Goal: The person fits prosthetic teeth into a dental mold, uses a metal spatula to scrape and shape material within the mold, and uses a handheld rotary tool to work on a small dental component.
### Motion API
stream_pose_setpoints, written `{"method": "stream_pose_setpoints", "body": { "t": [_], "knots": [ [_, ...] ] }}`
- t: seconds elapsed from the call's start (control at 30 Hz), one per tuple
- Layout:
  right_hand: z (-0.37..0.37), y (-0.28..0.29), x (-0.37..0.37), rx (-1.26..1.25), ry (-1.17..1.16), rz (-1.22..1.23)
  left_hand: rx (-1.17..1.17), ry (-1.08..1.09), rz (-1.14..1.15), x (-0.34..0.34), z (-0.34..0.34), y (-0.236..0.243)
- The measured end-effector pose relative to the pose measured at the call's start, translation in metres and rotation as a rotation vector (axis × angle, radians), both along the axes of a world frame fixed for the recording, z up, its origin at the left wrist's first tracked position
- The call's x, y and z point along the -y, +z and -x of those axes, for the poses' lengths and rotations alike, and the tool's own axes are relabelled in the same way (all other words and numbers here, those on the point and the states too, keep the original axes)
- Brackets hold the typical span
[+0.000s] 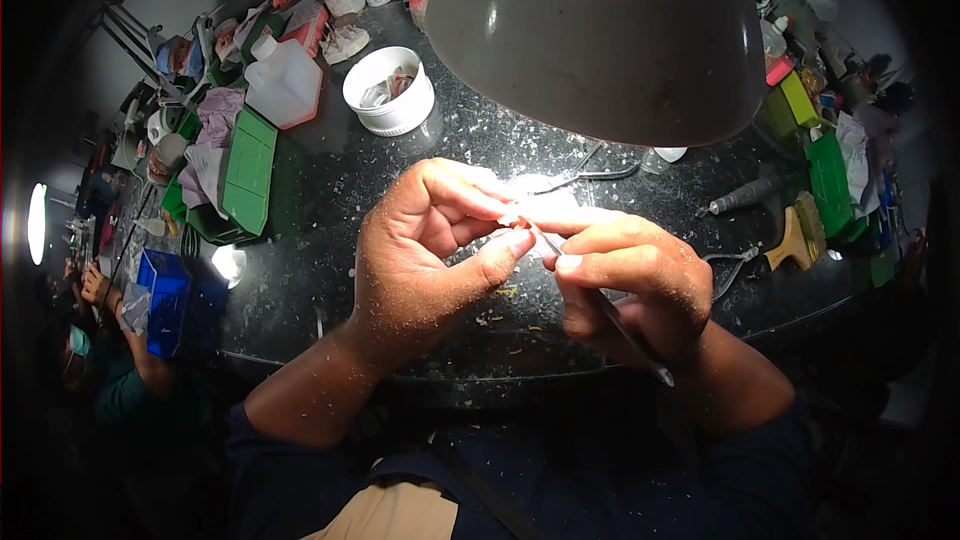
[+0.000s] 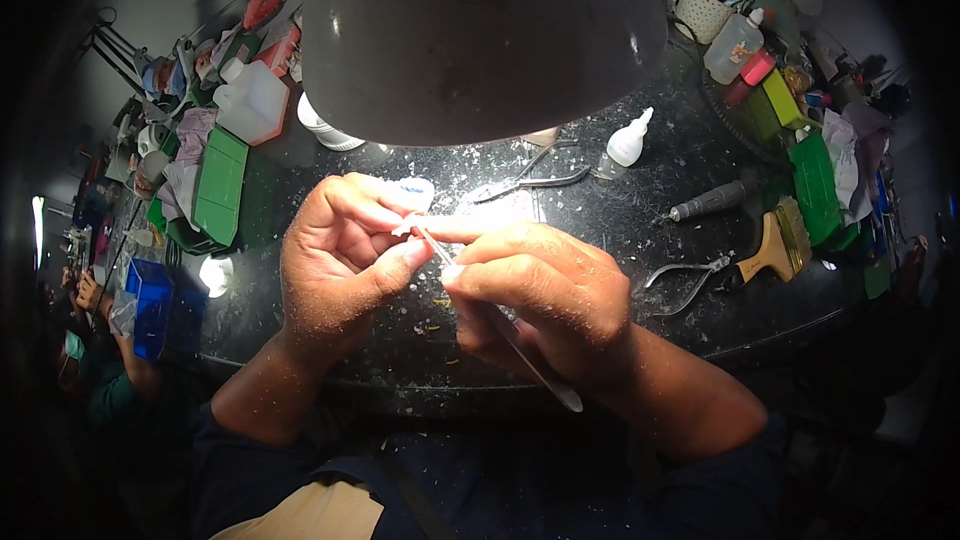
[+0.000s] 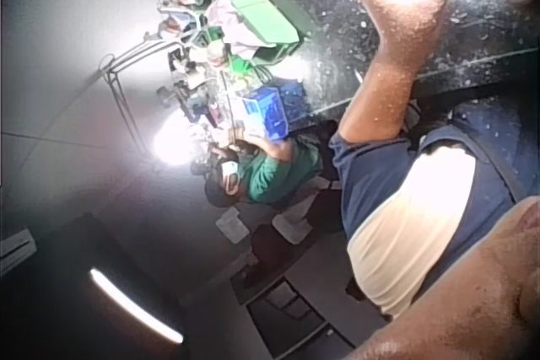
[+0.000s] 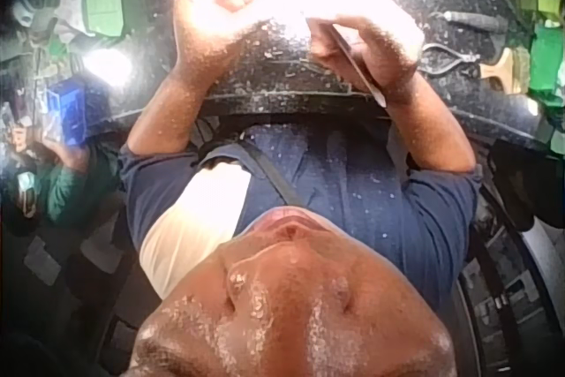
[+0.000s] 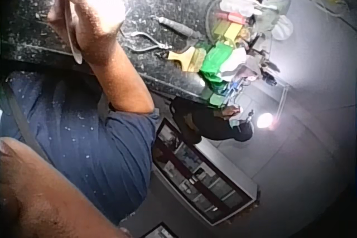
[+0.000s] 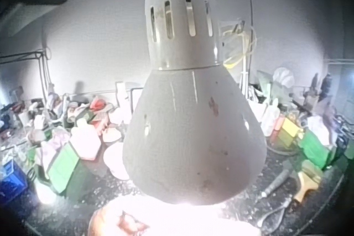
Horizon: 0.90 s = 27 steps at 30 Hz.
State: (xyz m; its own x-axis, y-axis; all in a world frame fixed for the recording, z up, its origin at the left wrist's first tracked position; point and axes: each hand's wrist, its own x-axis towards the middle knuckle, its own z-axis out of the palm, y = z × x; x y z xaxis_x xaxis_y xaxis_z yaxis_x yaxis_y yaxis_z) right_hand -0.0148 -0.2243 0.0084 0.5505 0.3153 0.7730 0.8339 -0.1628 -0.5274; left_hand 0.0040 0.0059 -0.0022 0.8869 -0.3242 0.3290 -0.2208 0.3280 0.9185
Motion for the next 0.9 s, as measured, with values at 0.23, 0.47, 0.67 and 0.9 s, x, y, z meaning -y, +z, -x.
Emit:
{"method": "stream_pose_setpoints", "body": {
  "t": [0.23, 0.47, 0.67, 0.9],
  "knots": [
    [-0.0019, -0.0093, -0.0029, 0.016, 0.021, -0.115, -0.041, 0.051, 0.008, 0.0020, 0.0020, 0.0048],
    [-0.0016, -0.0072, -0.0032, 0.004, 0.029, -0.172, -0.075, 0.032, 0.000, -0.0009, 0.0025, 0.0076],
    [-0.0009, -0.0007, 0.0026, -0.050, 0.085, -0.091, -0.079, 0.030, 0.019, -0.0006, 0.0021, 0.0052],
    [0.0029, -0.0006, 0.0002, -0.071, 0.052, -0.062, 0.093, 0.051, -0.065, -0.0012, -0.0037, 0.0010]
  ]
}}
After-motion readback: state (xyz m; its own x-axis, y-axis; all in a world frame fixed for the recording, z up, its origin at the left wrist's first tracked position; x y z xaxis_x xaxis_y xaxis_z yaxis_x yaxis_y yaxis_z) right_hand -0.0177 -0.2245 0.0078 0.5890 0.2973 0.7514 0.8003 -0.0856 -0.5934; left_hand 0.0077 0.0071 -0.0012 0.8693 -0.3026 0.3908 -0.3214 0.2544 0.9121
